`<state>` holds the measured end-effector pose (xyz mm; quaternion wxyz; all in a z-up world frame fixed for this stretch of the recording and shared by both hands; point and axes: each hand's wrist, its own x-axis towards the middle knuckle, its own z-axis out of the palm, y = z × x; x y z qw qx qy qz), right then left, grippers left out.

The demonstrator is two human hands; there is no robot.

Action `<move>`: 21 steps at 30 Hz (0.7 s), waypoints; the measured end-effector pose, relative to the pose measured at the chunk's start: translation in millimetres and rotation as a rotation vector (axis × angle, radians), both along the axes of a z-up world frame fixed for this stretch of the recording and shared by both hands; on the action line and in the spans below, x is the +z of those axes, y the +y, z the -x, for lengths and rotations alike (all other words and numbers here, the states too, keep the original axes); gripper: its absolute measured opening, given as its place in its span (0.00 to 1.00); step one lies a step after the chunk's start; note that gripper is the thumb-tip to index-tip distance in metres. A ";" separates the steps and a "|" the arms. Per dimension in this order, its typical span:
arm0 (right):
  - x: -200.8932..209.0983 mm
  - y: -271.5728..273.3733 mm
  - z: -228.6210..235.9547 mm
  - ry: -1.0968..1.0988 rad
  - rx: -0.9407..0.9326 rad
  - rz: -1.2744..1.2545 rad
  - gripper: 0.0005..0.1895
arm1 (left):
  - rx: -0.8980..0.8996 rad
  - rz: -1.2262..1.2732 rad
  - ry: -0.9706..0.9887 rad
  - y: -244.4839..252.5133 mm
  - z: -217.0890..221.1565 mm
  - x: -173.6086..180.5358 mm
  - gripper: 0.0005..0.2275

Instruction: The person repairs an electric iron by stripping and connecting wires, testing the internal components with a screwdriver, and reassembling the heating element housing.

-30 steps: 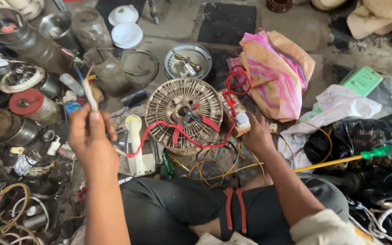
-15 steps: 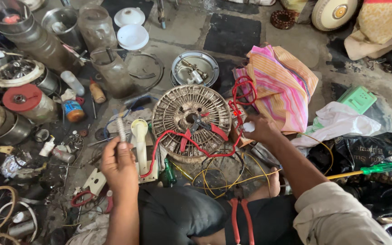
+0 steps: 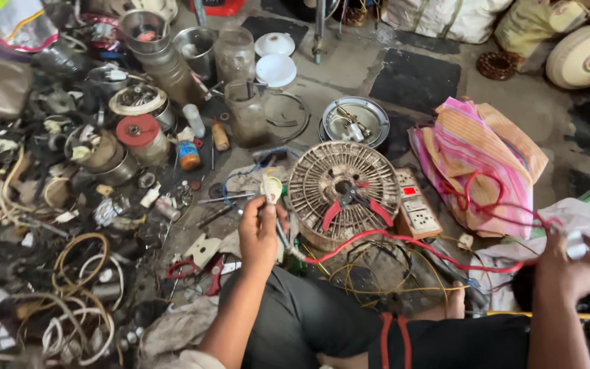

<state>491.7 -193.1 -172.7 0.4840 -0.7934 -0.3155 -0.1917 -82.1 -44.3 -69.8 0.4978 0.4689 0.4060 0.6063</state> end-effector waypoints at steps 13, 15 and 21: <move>104.0 -40.4 148.3 0.349 0.628 0.163 0.14 | -0.178 -0.033 0.211 -113.3 -121.5 57.1 0.04; 128.0 -55.2 201.6 0.385 0.989 0.067 0.15 | -0.223 -0.073 0.231 -141.0 -146.8 61.3 0.04; 149.3 -65.7 285.9 1.128 1.258 -0.011 0.26 | -0.286 -0.017 0.084 -148.2 -162.6 48.7 0.06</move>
